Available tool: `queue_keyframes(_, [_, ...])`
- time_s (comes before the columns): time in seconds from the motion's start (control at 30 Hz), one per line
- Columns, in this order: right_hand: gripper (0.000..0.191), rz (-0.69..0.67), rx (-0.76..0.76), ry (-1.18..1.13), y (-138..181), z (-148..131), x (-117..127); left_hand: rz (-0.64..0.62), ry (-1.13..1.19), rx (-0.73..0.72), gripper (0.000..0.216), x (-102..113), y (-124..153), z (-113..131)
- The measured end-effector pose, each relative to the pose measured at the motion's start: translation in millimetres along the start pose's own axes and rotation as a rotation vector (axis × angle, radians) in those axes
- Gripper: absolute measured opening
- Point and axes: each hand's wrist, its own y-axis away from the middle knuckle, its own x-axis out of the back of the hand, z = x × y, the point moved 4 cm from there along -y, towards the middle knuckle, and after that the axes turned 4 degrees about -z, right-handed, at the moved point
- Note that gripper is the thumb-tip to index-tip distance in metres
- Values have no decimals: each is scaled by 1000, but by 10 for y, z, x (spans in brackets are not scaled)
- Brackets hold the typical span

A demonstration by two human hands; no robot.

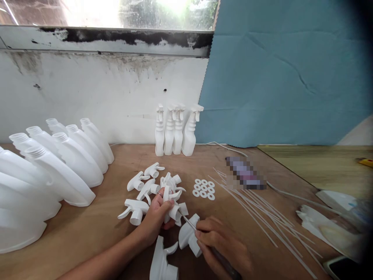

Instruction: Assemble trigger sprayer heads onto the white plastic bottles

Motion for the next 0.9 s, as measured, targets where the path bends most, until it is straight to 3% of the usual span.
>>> queue_keyframes(0.2, [18,27,-96,-154,19,19,34,21,24,43,36,-18,15,55])
queue_keyframes(0.4, [19,-46,-379,-397,55,73,167,-142,8,94,31,-87,61,46])
queue_keyframes(0.63, [27,100,-610,-810,138,277,64,-180,50,95,32,-92,74,5])
queue_keyframes(0.77, [19,63,-579,-792,127,256,4,-112,95,87,32,-66,55,37])
queue_keyframes(0.9, [11,-35,-338,-588,68,103,25,-56,135,62,21,-56,50,91])
